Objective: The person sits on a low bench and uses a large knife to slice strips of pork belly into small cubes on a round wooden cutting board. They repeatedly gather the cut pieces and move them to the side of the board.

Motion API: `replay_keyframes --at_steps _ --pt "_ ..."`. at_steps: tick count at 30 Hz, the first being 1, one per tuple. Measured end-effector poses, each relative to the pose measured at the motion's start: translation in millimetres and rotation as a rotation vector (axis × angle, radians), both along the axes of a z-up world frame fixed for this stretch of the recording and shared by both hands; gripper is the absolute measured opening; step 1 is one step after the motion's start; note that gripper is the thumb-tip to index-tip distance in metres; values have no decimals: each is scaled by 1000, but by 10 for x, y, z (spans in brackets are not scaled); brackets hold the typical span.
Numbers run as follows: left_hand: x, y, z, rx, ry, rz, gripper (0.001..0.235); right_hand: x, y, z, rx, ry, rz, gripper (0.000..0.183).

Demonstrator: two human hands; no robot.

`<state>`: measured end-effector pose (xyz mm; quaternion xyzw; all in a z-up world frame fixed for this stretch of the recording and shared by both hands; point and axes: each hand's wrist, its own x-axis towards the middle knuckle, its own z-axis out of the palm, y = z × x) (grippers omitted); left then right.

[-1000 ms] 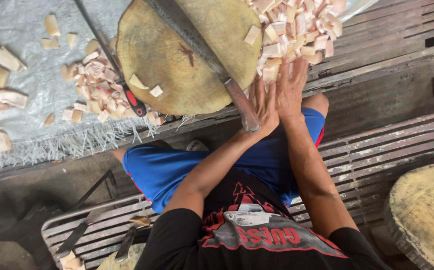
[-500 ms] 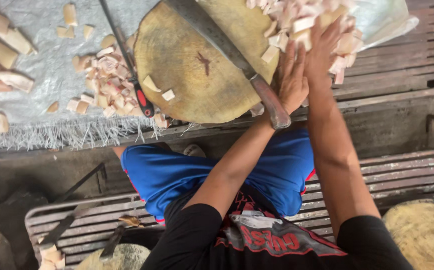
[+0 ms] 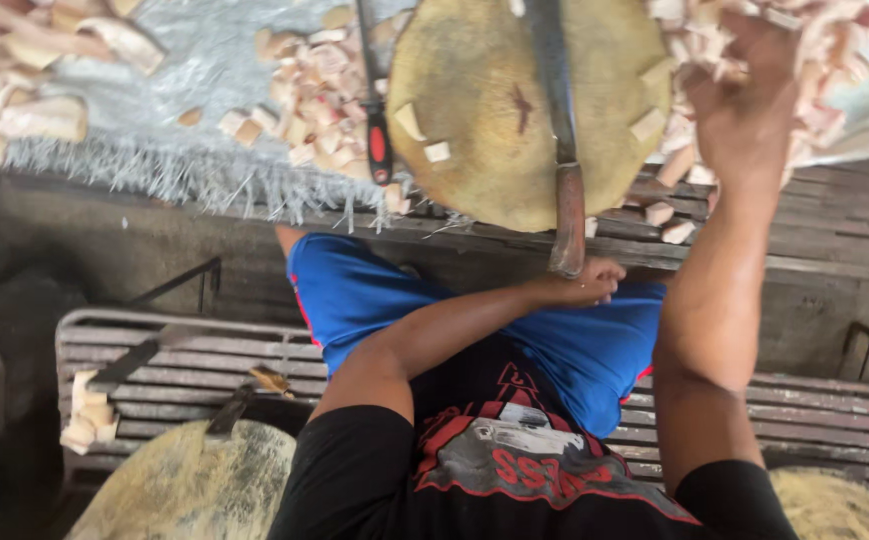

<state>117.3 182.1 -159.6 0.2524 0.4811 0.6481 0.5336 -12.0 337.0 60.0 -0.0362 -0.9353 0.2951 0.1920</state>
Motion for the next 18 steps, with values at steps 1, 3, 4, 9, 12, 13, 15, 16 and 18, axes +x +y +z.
replay_keyframes --at_steps 1,3,4,9,12,13,15,16,18 --pt "18 -176 30 -48 -290 -149 35 21 -254 -8 -175 -63 69 48" --pt "-29 -571 214 -139 -274 -254 35 32 -743 0 -426 -269 82 55" --pt "-140 -805 350 -179 -274 -278 36 -57 -961 -2 -466 -285 152 56" --pt "-959 -2070 1145 -232 -123 -46 35 -612 -2205 -241 -605 -250 559 53" --pt "-1579 -3082 1439 -86 87 309 27 -1042 -3016 -414 -697 -374 577 58" --pt "-1768 -3373 1517 -94 114 485 24 -1200 -3265 -450 -908 -453 541 53" --pt "-2094 -3849 1654 -194 312 845 22 -1579 -3789 -501 -1325 -618 452 43" --pt "-2246 -4079 1706 -288 485 1027 23 -1811 -4091 -536 -1373 -623 422 39" --pt "-2562 -4481 1739 -369 352 1175 27 -2295 -4707 -667 -1467 -647 355 31"
